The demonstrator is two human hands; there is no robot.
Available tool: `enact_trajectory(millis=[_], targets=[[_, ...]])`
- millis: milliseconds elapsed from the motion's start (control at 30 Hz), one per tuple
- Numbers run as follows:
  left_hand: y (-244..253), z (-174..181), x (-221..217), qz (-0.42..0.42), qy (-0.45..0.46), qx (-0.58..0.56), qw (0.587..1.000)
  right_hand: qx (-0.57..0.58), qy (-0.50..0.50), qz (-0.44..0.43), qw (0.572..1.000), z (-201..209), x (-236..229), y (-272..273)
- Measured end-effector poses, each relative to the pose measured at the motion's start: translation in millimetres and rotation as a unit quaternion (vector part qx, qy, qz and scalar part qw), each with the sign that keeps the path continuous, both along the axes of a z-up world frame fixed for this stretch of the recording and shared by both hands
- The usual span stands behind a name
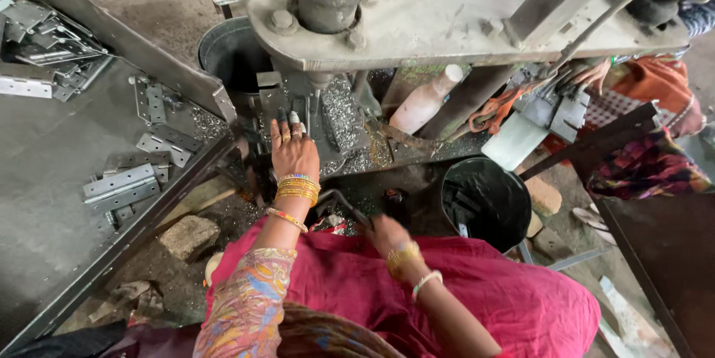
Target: The person operates a manual press machine to shape metal pieces. They place a metal piece under the press, activate the lever, and remove the finished piece, repeating the process with multiple items.
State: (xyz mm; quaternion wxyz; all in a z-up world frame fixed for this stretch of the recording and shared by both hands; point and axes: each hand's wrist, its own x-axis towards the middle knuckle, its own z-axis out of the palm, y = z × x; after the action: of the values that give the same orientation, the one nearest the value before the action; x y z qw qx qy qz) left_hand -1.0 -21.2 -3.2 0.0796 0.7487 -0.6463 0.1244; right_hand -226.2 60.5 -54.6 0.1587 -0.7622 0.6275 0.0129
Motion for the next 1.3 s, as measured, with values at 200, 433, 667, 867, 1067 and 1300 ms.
enact_trajectory(millis=[200,433,667,867,1067,1300], targets=[[-18,2,7,-0.021,0.027,0.002,0.999,-0.003,-0.014,0.012,1.0,-3,-5,-12],[-28,7,7,0.021,0.039,0.055,0.997,-0.016,-0.022,0.027,0.999,-4,-9,-1],[-36,20,13,0.015,-0.007,0.141,0.99,0.024,-0.002,-0.001,1.0,18,1,-22],[-62,5,17,0.033,-0.004,0.145,0.989,0.002,-0.068,-0.01,0.998,25,4,-10],[-56,2,15,0.035,0.006,0.124,0.992,0.02,-0.03,0.001,0.999,3,0,-13],[-48,4,13,0.032,0.023,0.156,0.987,-0.043,-0.057,0.029,0.997,-49,-14,-3]])
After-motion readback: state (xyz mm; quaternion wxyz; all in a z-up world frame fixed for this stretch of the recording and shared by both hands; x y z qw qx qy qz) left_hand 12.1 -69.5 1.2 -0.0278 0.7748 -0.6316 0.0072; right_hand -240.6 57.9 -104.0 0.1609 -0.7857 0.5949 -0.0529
